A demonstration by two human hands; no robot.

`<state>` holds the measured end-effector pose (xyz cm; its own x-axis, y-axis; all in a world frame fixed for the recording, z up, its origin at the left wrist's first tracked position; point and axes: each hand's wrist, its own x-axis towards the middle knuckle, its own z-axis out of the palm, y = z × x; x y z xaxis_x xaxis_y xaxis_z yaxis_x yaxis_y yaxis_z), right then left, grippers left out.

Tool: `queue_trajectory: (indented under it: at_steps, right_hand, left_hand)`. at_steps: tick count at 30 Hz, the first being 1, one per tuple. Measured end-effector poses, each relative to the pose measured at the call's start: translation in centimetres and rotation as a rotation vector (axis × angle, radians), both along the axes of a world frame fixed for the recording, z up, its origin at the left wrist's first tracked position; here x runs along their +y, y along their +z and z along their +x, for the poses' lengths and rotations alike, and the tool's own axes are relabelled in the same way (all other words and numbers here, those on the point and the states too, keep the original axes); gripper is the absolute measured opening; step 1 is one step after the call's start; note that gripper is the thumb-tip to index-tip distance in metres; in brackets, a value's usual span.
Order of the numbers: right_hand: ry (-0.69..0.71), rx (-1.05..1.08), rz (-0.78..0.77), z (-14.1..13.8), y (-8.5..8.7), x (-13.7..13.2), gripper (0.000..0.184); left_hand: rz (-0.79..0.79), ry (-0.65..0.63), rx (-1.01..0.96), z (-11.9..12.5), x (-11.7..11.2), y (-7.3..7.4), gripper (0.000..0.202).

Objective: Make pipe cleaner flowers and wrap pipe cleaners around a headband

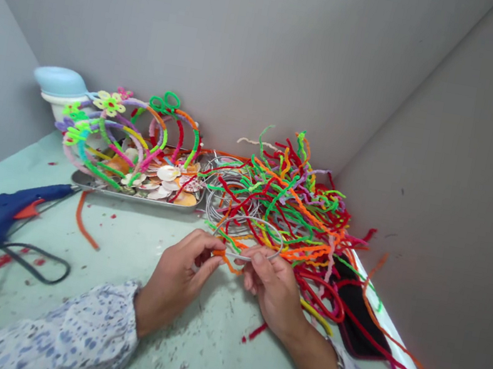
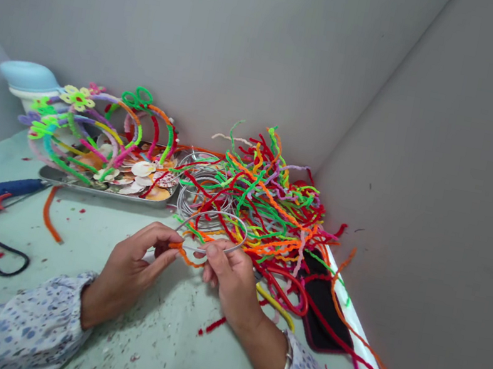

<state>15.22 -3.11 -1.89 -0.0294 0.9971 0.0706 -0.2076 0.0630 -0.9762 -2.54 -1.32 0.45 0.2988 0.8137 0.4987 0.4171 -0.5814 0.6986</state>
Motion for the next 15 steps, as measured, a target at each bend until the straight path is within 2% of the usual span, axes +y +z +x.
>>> queue_trajectory:
  at_steps: [15]
  right_hand:
    - [0.025,-0.042,-0.022,0.04,0.06,0.11,0.036]
  left_hand:
    - [0.129,-0.044,-0.046,-0.16,-0.07,0.43,0.015]
